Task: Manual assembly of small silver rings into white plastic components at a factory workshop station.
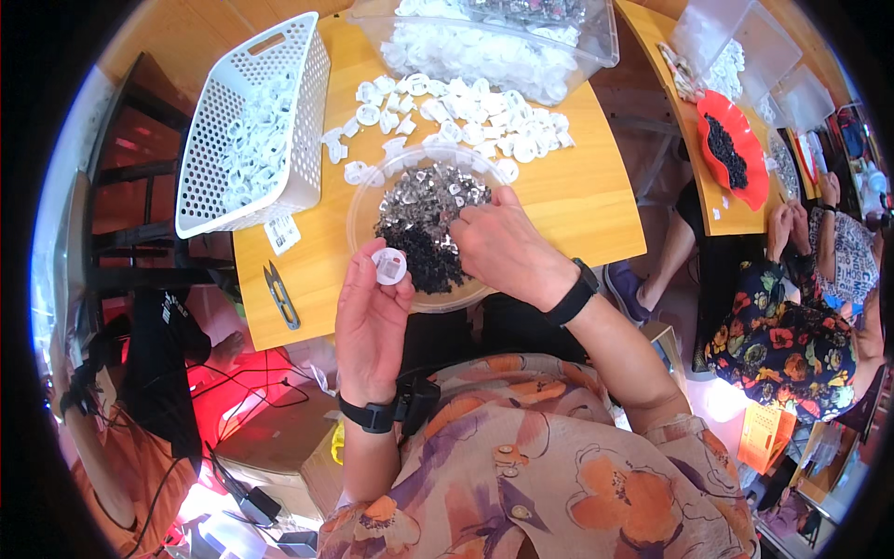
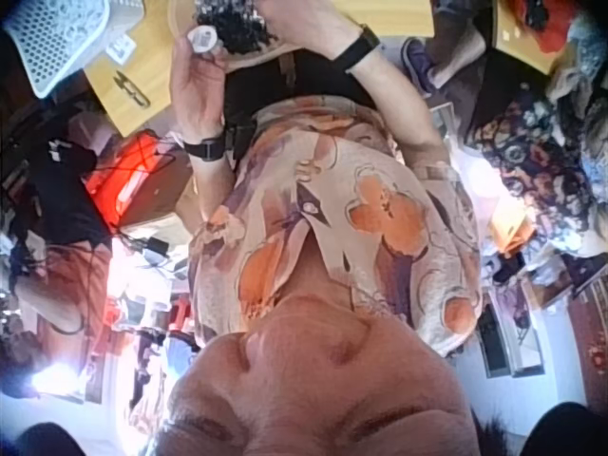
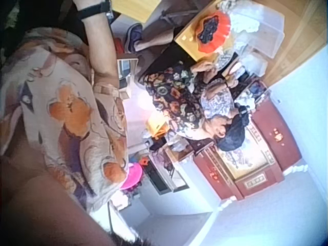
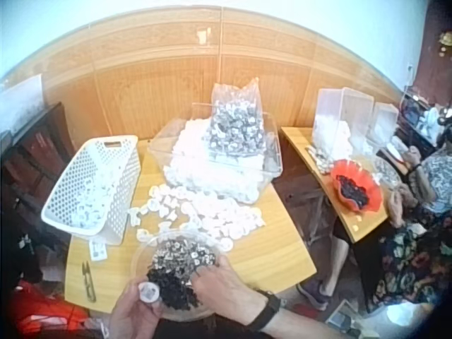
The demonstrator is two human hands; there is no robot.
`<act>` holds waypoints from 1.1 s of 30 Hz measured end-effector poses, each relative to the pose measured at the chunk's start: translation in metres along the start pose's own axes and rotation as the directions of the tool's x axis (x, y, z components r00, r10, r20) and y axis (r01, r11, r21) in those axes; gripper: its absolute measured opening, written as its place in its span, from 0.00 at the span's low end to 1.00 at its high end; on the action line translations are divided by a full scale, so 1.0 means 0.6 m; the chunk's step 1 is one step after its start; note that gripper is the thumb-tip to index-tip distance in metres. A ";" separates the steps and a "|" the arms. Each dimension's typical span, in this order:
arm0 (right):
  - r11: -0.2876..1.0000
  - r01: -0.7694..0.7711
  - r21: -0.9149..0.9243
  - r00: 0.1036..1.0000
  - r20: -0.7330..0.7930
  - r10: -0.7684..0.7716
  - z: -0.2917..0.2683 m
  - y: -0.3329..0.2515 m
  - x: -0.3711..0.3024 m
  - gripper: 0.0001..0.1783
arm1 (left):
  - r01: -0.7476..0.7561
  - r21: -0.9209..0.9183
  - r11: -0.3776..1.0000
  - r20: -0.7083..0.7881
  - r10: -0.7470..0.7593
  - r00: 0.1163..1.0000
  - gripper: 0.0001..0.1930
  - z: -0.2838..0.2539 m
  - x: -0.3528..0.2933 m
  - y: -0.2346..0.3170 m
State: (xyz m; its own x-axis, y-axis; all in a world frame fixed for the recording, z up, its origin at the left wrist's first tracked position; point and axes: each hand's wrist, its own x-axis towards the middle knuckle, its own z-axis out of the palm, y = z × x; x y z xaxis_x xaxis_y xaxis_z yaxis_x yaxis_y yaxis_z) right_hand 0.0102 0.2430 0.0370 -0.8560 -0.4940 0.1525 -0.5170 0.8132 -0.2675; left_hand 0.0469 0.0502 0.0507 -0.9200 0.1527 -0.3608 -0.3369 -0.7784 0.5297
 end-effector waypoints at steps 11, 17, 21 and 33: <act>0.250 -0.264 0.931 0.946 0.201 0.253 -0.069 -0.017 -0.015 0.04 | -0.115 0.572 0.812 -0.013 0.149 0.989 0.07 0.056 -0.020 -0.025; -0.136 -0.308 0.942 0.913 0.333 0.237 -0.061 -0.020 -0.020 0.05 | -0.159 0.591 0.791 0.032 0.174 0.984 0.06 0.068 -0.021 -0.042; -0.194 -0.301 0.934 0.919 0.338 0.202 -0.053 -0.018 -0.024 0.06 | -0.138 0.592 0.794 0.026 0.152 0.988 0.03 0.068 -0.022 -0.042; 0.645 -0.026 0.763 0.960 -0.162 0.229 -0.081 -0.034 -0.026 0.03 | -0.033 0.493 0.869 -0.013 0.045 0.999 0.01 0.061 -0.018 -0.030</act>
State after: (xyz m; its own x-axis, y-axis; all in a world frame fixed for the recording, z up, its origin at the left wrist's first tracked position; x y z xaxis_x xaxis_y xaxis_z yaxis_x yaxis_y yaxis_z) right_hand 0.0335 0.2489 0.0862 -0.9415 -0.2377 0.2391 -0.3057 0.3025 -0.9028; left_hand 0.0554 0.0850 0.0728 -0.9316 0.1097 -0.3465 -0.3613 -0.3817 0.8507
